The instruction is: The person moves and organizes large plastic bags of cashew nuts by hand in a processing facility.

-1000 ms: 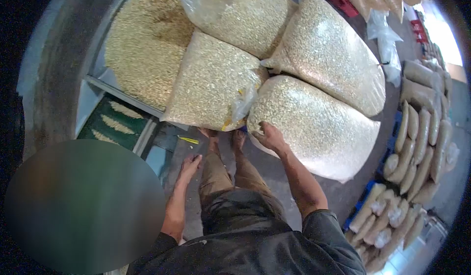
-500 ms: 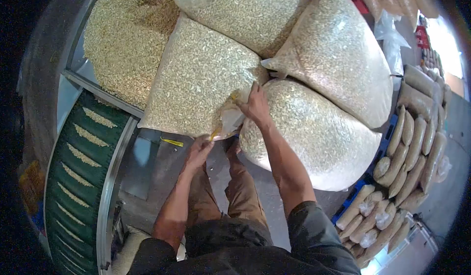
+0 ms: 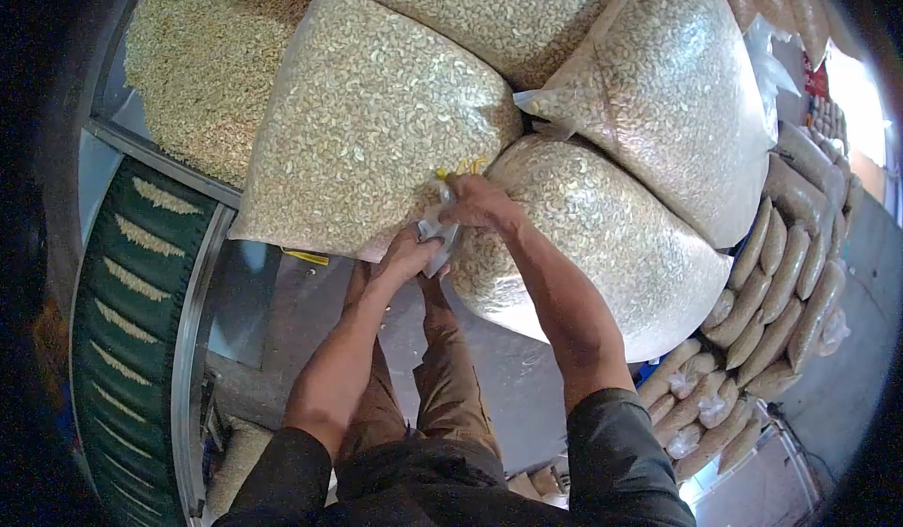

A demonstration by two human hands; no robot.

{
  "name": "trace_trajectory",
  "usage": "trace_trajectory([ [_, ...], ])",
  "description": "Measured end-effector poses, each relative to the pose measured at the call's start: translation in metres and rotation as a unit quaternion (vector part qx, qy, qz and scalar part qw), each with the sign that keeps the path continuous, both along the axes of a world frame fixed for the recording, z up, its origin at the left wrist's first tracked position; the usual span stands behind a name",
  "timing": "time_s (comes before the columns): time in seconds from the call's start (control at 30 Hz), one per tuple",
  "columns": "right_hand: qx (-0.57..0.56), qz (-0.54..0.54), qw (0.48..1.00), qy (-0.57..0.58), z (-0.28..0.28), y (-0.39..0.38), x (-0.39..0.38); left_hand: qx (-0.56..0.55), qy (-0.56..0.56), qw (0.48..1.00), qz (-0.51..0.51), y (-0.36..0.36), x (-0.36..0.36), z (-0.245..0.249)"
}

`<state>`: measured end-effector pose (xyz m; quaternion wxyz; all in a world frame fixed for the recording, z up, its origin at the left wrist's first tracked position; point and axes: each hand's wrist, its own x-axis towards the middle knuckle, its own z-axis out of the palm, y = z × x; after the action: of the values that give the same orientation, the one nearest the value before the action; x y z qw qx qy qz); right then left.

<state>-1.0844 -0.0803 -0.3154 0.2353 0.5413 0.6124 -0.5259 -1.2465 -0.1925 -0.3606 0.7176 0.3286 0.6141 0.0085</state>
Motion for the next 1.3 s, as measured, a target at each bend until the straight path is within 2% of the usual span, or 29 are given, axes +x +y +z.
trace_trajectory([
  [0.03,-0.002,-0.002,1.000,-0.002,0.008,0.004,-0.006,-0.021,-0.017,0.999,-0.026,0.013,-0.004,0.022],
  [0.1,-0.086,0.086,0.992,0.038,0.026,0.005,-0.025,-0.048,-0.035,0.997,-0.056,0.012,-0.003,0.035],
  [0.13,-0.088,0.083,0.992,0.040,0.023,-0.001,-0.024,0.005,-0.001,0.997,-0.077,0.005,-0.002,0.037],
  [0.17,-0.034,0.193,0.980,0.044,0.018,-0.008,-0.023,0.058,0.035,0.993,-0.095,-0.002,-0.003,0.038],
  [0.2,0.024,0.300,0.952,0.048,0.015,-0.012,-0.024,0.058,0.038,0.993,-0.095,-0.010,-0.005,0.036],
  [0.23,0.025,0.299,0.953,0.051,0.012,-0.017,-0.024,0.071,0.002,0.997,-0.039,-0.016,-0.007,0.034],
  [0.27,0.029,0.396,0.916,0.056,0.011,-0.022,-0.023,0.083,-0.034,0.996,0.017,-0.022,-0.010,0.031],
  [0.3,0.034,0.487,0.871,0.061,0.006,-0.027,-0.021,0.082,-0.033,0.996,0.014,-0.021,-0.014,0.029],
  [0.33,0.125,0.456,0.873,0.119,0.002,-0.029,-0.014,0.058,-0.049,0.996,0.038,-0.021,-0.019,0.026],
  [0.37,0.124,0.455,0.873,0.122,-0.008,-0.028,-0.015,0.034,-0.064,0.995,0.064,-0.020,-0.023,0.023],
  [0.43,-0.054,0.424,0.902,0.056,-0.013,-0.017,-0.027,0.054,-0.079,0.993,0.075,-0.006,-0.029,0.034],
  [0.5,-0.017,0.426,0.901,0.074,-0.019,-0.019,-0.030,0.069,-0.014,0.993,0.099,-0.005,-0.027,0.033],
  [0.57,0.023,0.428,0.899,0.090,-0.029,-0.024,-0.025,0.074,-0.035,0.988,0.127,-0.017,-0.032,0.029],
  [0.63,0.010,0.370,0.918,0.145,-0.042,-0.033,-0.019,0.008,-0.072,0.933,0.354,-0.040,-0.040,0.029],
  [0.67,0.010,0.368,0.919,0.144,-0.042,-0.034,-0.017,0.020,-0.049,0.940,0.336,-0.051,-0.052,0.031],
  [0.73,-0.045,0.160,0.979,0.116,-0.028,-0.026,-0.020,0.032,0.033,0.953,0.300,-0.071,-0.075,0.039],
  [0.77,-0.043,0.157,0.980,0.116,-0.030,-0.029,-0.019,0.027,0.094,0.955,0.279,-0.080,-0.086,0.048],
  [0.83,-0.032,0.017,0.995,0.089,-0.040,-0.039,-0.018,0.052,0.145,0.967,0.204,-0.113,-0.114,0.048],
  [0.9,-0.060,0.042,0.994,0.087,-0.049,-0.044,-0.016,0.052,0.137,0.961,0.233,-0.163,-0.143,0.040],
  [0.97,-0.084,0.070,0.991,0.082,-0.050,-0.042,-0.016,-0.049,0.105,0.938,0.326,-0.196,-0.164,0.047],
  [1.03,-0.131,0.018,0.990,0.049,-0.032,-0.032,-0.024,-0.069,0.118,0.929,0.343,-0.220,-0.176,0.057],
  [1.07,-0.127,0.015,0.991,0.050,-0.024,-0.028,-0.026,-0.093,0.130,0.917,0.365,-0.228,-0.181,0.059],
  [1.13,-0.116,-0.068,0.990,0.031,-0.011,-0.021,-0.024,-0.087,0.116,0.911,0.387,-0.232,-0.177,0.063],
  [1.17,-0.108,-0.069,0.991,0.032,-0.028,-0.033,-0.019,-0.085,0.104,0.903,0.408,-0.233,-0.174,0.067],
  [1.2,-0.054,-0.253,0.966,0.030,-0.064,-0.052,-0.009,-0.077,0.102,0.903,0.410,-0.231,-0.169,0.070],
  [1.23,0.004,-0.426,0.904,0.030,-0.079,-0.059,-0.001,-0.055,0.085,0.908,0.406,-0.226,-0.161,0.073],
  [1.27,-0.007,-0.483,0.863,0.145,-0.038,-0.055,0.000,-0.034,0.069,0.912,0.403,-0.220,-0.153,0.077],
  [1.3,0.002,-0.476,0.866,0.154,-0.028,-0.062,0.004,-0.022,0.066,0.910,0.410,-0.215,-0.145,0.083],
])
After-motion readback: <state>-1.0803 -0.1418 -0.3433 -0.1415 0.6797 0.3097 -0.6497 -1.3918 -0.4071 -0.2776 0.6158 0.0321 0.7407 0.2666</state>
